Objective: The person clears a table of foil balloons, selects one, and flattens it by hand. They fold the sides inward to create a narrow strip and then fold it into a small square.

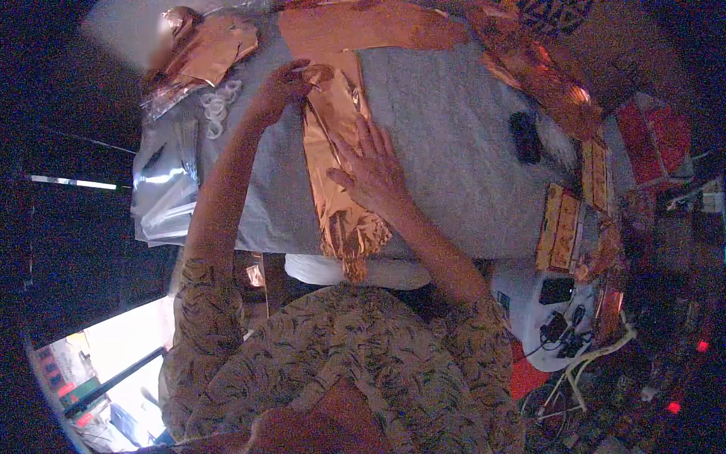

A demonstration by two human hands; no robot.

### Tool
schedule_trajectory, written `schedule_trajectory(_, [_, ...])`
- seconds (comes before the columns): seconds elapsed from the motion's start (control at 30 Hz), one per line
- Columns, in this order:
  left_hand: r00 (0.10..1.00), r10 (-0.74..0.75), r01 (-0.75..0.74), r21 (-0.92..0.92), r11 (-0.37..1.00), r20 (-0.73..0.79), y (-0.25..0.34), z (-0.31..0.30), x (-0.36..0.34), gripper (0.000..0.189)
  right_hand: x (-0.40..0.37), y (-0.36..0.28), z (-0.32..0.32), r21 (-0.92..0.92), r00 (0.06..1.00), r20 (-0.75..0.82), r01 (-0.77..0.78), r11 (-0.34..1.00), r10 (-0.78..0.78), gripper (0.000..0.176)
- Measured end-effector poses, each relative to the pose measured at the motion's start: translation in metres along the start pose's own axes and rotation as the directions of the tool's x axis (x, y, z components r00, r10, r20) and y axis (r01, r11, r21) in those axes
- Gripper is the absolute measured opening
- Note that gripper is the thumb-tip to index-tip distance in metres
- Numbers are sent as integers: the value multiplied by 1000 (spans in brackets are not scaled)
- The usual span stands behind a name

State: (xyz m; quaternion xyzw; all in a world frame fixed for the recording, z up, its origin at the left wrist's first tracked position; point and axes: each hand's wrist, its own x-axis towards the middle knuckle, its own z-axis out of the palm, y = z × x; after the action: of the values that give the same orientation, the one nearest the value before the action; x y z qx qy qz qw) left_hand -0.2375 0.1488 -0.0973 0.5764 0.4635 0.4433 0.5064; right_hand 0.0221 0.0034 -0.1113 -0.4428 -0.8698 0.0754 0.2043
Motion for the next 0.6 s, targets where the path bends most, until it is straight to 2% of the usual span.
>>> schedule_trajectory(0.07, [1000, 14, -14, -18, 1000, -4, -14, -3, 4, 61, 0, 0, 0, -5, 1000, -1, 5, 1000, -5, 71])
schedule_trajectory(0.13, [991, 128, -124, -100, 987, 39, -22, -2, 7, 57, 0, -1, -2, -11, 1000, 0, 11, 1000, -11, 70])
schedule_trajectory(0.17, [991, 126, -122, -102, 987, 36, -22, -1, 6, 57, 0, -2, -3, -7, 1000, 9, 4, 1000, -4, 68])
schedule_trajectory(0.23, [979, 189, -170, 218, 961, -73, -21, 4, 5, 59, 0, -3, -4, -2, 1000, 19, -3, 1000, 3, 66])
schedule_trajectory(0.37, [963, 237, -199, 256, 946, -128, -20, 8, -2, 58, 0, -2, -3, -5, 1000, -7, 14, 1000, -14, 63])
schedule_trajectory(0.43, [915, 363, -217, 542, 812, -177, -21, 8, -2, 57, -1, -2, -3, -10, 1000, -8, 21, 1000, -22, 63])
schedule_trajectory(0.47, [915, 361, -216, 540, 813, -178, -22, 10, -2, 57, -1, -2, -4, -10, 1000, -19, 22, 1000, -22, 63])
schedule_trajectory(0.5, [803, 583, -362, 679, 638, -120, -24, 11, 1, 57, -1, -3, -4, -11, 999, -29, 22, 1000, -22, 64])
schedule_trajectory(0.53, [648, 761, -459, 787, 412, -21, -20, 15, 1, 57, 0, -3, -5, -13, 999, -27, 21, 1000, -21, 64])
schedule_trajectory(0.57, [649, 760, -459, 785, 415, -22, -18, 18, -1, 57, 0, -3, -4, -13, 999, -38, 26, 1000, -26, 64])
schedule_trajectory(0.6, [681, 715, -521, 791, 320, 159, -17, 21, -6, 57, -1, -3, -4, -12, 998, -48, 30, 999, -31, 64])
